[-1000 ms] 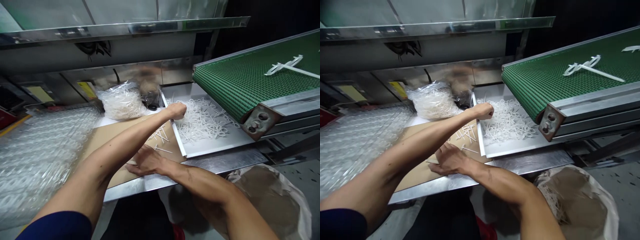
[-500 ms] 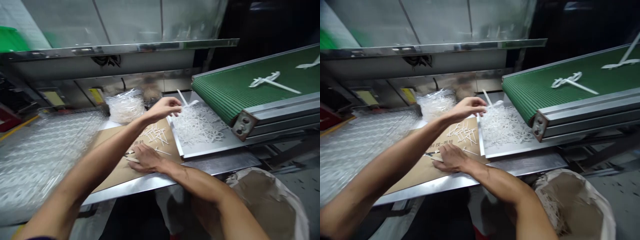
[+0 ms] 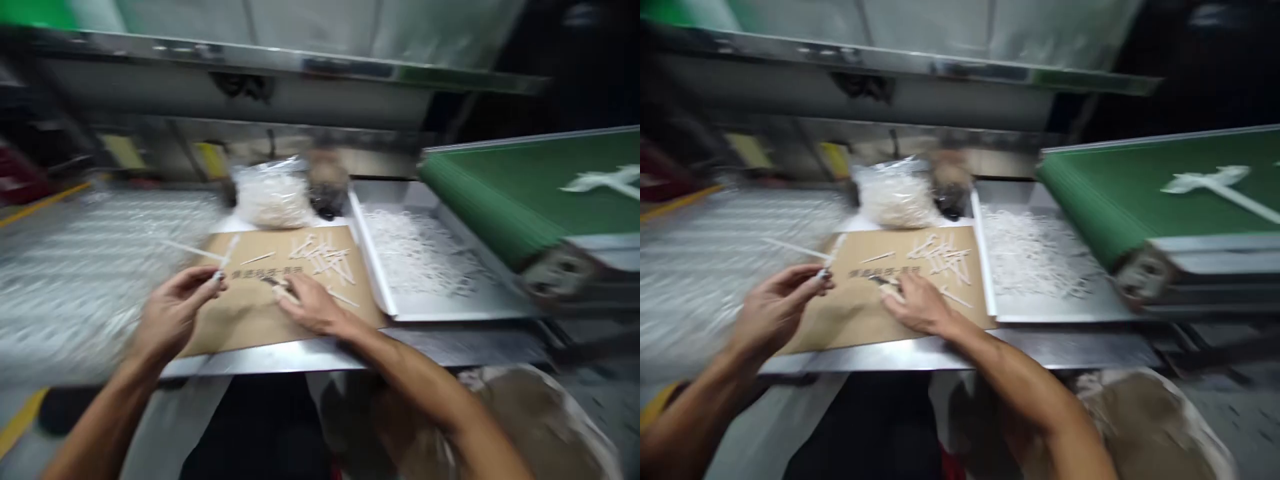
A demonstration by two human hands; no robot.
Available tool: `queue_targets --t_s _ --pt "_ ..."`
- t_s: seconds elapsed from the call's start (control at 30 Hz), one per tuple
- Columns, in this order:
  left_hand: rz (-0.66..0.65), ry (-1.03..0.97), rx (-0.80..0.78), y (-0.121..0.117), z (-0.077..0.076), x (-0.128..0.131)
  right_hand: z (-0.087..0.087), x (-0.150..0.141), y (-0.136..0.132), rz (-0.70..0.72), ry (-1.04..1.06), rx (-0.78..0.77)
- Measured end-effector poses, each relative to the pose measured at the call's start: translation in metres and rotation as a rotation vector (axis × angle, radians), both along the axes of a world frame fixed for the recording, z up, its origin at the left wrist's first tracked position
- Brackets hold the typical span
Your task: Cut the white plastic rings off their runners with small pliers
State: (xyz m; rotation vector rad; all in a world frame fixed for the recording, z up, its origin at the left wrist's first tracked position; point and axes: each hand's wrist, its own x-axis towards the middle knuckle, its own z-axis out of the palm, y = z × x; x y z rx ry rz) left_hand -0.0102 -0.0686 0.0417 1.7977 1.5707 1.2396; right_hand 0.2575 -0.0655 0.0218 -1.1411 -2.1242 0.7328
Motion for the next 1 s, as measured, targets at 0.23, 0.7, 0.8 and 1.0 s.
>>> queue_targets --t_s 0.23,0.7,0.8,1.0 --pt "0.023 -0.061 0.282 -0.022 -0.012 0.004 0.008 0.000 -0.012 0.209 0.184 -0.322" --pt "-0.113 -0.265 0.272 -0.034 -0.048 0.014 0.012 -0.007 -0.023 0.173 0.186 -0.652" --pt "-0.109 -0.320 0.252 -0.035 -0.050 0.016 0.012 -0.004 -0.024 0.161 0.164 -0.669" --pt "-0.128 -0.423 0.296 -0.032 -0.055 0.016 0.015 -0.003 -0.025 0.178 0.125 -0.678"
